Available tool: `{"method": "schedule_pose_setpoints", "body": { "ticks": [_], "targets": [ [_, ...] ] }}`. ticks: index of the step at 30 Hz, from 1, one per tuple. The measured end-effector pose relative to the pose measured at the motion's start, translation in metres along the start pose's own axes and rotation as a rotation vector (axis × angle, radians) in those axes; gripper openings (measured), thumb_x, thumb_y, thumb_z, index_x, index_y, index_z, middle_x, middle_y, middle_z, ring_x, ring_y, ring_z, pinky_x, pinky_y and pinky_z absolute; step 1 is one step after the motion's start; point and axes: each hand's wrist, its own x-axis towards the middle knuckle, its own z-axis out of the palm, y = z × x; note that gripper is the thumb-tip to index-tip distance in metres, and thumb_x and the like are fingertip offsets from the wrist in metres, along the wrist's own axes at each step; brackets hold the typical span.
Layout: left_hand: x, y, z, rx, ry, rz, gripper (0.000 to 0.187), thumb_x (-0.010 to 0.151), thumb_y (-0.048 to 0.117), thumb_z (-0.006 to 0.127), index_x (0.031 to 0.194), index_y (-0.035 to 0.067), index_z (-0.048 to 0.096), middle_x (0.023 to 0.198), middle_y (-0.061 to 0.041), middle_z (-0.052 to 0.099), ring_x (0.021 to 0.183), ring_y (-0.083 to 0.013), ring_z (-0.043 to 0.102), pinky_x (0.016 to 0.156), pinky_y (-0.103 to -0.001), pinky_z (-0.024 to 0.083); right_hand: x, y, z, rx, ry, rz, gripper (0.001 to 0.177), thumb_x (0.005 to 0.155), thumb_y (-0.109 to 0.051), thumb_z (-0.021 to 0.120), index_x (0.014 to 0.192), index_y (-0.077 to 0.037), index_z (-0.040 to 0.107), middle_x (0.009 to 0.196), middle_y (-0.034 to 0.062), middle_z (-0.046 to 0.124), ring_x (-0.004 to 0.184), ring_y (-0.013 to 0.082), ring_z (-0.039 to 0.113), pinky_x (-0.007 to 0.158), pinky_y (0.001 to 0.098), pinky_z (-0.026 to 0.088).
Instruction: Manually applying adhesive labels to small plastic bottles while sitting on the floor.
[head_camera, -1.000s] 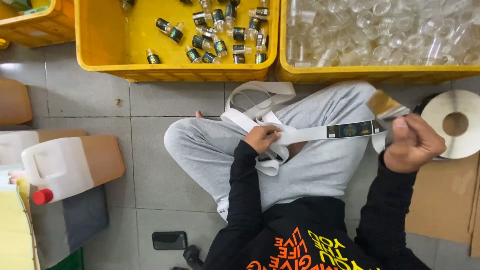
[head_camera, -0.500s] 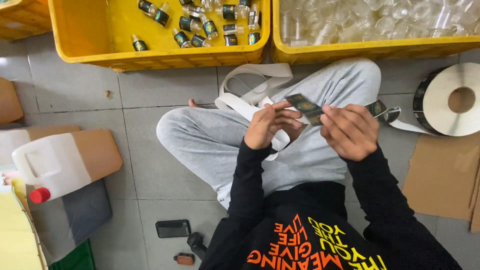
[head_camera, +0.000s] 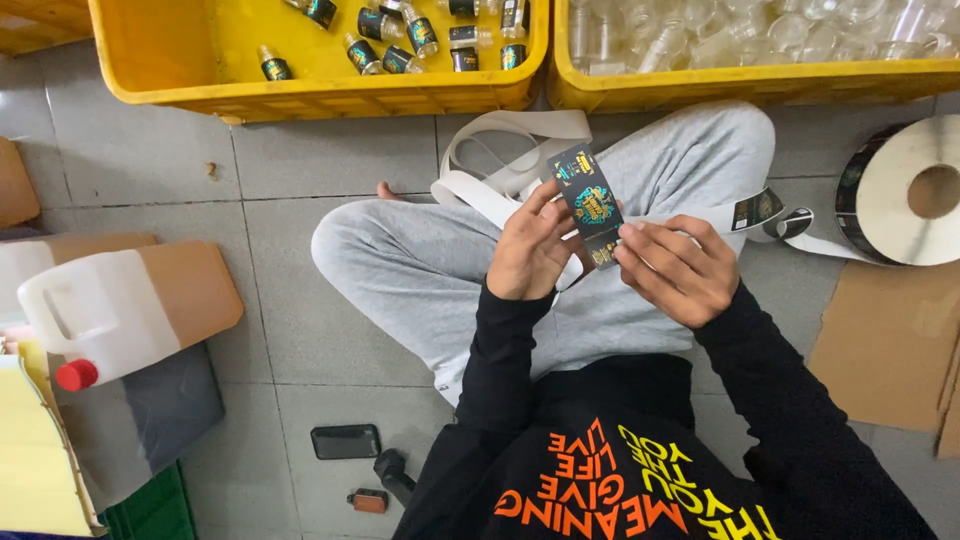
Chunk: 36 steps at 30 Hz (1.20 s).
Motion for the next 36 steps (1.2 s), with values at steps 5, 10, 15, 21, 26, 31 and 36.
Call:
{"method": "schedule_pose_setpoints", "body": {
  "ticks": [5,10,15,21,26,31,36],
  "targets": [
    [-0.004,0.004,0.02,0.007,0.021,0.082,0.055,0.102,0.022,0.067,0.147,-0.003,0.049,0.126,-0.019,0.066,0.113,-0.0269,0.069,0.097,-0.045,0.056,0.005,-0.005,0.004,0.006,0.009,0.016,0.002,0.084,0.005,0.079,0.085,0.003,0.078,0.092,0.0253,0.079,0.074,0.0308,0.073,0.061,0.0421,0.056],
    [-0.002,0.007,0.023,-0.034,0.002,0.158,0.05,0.102,0.016,0.066,0.145,0.0,0.047,0.125,-0.022,0.067,0.116,-0.0323,0.068,0.1,-0.045,0.056,-0.017,-0.005,0.008,0.025,0.026,0.056,0.004,0.085,0.004,0.079,0.085,0.0,0.079,0.096,0.0252,0.079,0.076,0.0304,0.07,0.063,0.0435,0.055],
    [0.003,0.003,0.008,-0.023,-0.017,0.206,0.047,0.102,0.017,0.067,0.141,0.002,0.047,0.122,-0.02,0.07,0.115,-0.0291,0.069,0.102,-0.041,0.054,-0.036,-0.001,-0.001,0.08,0.057,0.131,0.009,0.091,0.0,0.075,0.094,-0.003,0.083,0.1,0.0257,0.077,0.08,0.0317,0.066,0.067,0.0461,0.054],
    [0.018,-0.015,-0.066,0.482,-0.029,0.249,0.058,0.099,0.031,0.072,0.142,0.002,0.047,0.099,-0.017,0.071,0.096,-0.0255,0.071,0.089,-0.035,0.055,-0.022,-0.001,-0.012,0.212,0.161,0.241,0.011,0.091,0.0,0.074,0.095,-0.003,0.084,0.096,0.0215,0.071,0.083,0.0308,0.062,0.072,0.0484,0.052],
    [0.009,0.021,-0.037,0.743,-0.182,0.502,0.086,0.085,0.06,0.079,0.143,0.002,0.054,0.134,-0.021,0.062,0.128,-0.0352,0.061,0.11,-0.048,0.047,0.012,-0.007,-0.015,0.394,0.107,0.49,0.005,0.089,-0.001,0.08,0.086,-0.005,0.081,0.095,0.0192,0.072,0.081,0.0329,0.065,0.073,0.0489,0.051],
    [-0.005,0.029,-0.01,0.767,-0.425,0.335,0.076,0.074,0.035,0.093,0.134,-0.001,0.064,0.124,-0.018,0.07,0.117,-0.0314,0.068,0.103,-0.044,0.053,0.028,-0.006,-0.012,0.466,-0.021,0.515,0.008,0.085,0.001,0.082,0.088,-0.006,0.081,0.095,0.0165,0.072,0.08,0.0351,0.066,0.075,0.0496,0.053],
    [-0.006,0.027,-0.018,0.664,-0.475,0.251,0.051,0.083,0.015,0.089,0.126,-0.003,0.069,0.116,-0.019,0.072,0.109,-0.0293,0.071,0.096,-0.043,0.057,0.033,-0.004,-0.009,0.489,-0.086,0.551,0.005,0.088,-0.004,0.08,0.089,-0.008,0.08,0.098,0.0148,0.072,0.082,0.0352,0.067,0.075,0.0487,0.051]
  ]
}}
